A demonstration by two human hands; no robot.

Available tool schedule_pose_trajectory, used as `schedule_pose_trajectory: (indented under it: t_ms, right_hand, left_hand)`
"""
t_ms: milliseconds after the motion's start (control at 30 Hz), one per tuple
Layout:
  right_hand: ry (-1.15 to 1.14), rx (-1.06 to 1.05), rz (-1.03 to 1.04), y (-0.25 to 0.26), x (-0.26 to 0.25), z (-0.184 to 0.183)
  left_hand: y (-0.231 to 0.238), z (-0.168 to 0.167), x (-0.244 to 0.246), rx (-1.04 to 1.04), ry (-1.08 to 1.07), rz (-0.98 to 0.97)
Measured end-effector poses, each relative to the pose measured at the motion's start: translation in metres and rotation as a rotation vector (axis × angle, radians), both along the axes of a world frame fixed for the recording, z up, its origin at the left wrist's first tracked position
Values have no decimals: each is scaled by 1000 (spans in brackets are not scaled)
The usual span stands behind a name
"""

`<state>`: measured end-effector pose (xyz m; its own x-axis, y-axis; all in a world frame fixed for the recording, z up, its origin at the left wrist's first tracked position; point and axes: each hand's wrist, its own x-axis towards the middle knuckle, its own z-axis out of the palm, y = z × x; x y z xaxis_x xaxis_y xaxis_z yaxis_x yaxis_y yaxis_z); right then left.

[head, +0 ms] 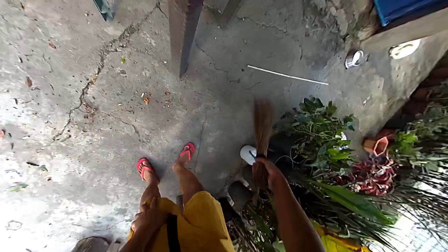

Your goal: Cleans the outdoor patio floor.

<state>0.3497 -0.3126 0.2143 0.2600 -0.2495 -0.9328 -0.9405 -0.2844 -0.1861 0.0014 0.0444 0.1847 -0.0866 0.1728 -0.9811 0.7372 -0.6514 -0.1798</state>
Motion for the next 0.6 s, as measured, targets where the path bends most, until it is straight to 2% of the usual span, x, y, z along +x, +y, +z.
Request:
schedule_pose_trajectory:
  t_ms: [100,167,267,333,367,433,533,600]
  right_hand:
    - [-81,77,-49,18,56,-63]
    - [47,74,183,49,56,-95]
    - [370,74,588,104,22,-103]
    - [498,174,738,114,1,-84]
    - [507,232,748,109,-2,-70]
    - [447,321,677,81,3,-32]
    - [303,342,532,15,31,24]
    - [223,356,402,-24,46,47]
  left_hand:
    - [-6,4,19,-4,28,13]
    - [-10,-1,26,17,41,13]
    - [-12,-3,43,37,30,3]
    - [-4,11,74,27,-60,41]
    - [4,21,97,44,-190,69]
    - [23,38,152,123,-598,73]
    - [64,79,272,258,-1152,17]
    - [93,114,353,354,-1505,-46]
